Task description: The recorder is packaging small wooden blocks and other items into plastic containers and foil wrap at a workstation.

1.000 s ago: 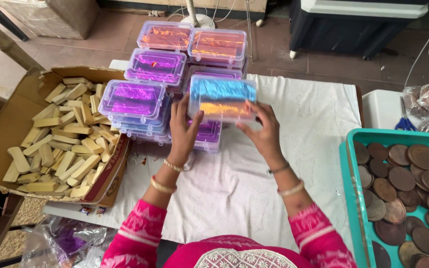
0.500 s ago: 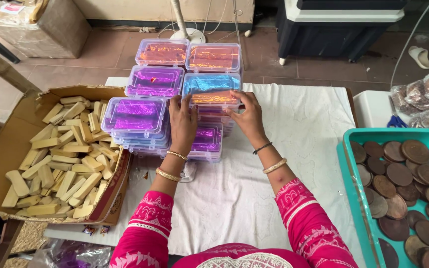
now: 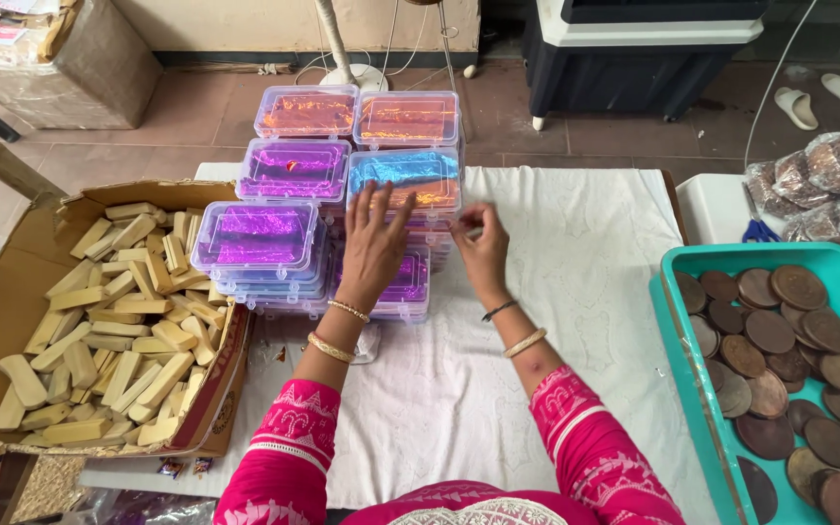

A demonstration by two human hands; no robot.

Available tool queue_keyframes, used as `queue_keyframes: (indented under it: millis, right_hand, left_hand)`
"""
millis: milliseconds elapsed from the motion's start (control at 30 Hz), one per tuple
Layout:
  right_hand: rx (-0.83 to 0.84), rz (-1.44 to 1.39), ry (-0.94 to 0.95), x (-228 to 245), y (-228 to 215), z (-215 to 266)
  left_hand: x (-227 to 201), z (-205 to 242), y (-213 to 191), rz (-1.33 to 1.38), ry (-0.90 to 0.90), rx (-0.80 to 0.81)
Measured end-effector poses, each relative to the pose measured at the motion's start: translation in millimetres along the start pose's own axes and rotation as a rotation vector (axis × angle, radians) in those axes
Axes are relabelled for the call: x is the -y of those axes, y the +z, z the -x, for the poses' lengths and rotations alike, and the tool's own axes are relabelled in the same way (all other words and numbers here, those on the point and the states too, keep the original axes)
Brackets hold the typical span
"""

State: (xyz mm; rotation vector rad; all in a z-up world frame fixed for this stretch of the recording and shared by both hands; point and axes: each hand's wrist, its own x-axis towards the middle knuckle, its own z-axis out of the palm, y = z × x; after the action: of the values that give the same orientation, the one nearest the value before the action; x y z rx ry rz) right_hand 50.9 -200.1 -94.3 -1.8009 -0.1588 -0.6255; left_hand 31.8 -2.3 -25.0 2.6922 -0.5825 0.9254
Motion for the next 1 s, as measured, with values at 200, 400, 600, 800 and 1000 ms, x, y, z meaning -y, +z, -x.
queue_keyframes:
  millis: [200,400,600,800,1000]
  right_hand:
    - [0.023,-0.232,0.489,19.3,28.3,25.5]
    - [-0.036,-0.476,0.663,22.9,42.6,26.3]
    - [-0.16,-0.612,0.673,5.5,62.0,27.9]
    - [-0.228,-0.694,0.64,5.8,70.0,27.8]
    - [-0.25,-0.83,0.571,-13.0,85.0,27.2]
  left_hand:
    - [9.2,-16.9,2.2,-0.071,0.078,0.183]
    - [13.7,-15.7,7.0,0.003,0.089,0.165]
    - [12.9,-12.1,14.5,0.016,0.069,0.111]
    - [11.3,-13.0,14.1,0.041,0.058,0.092]
    - [10.6,-10.7,14.7,0.051,0.058,0.094]
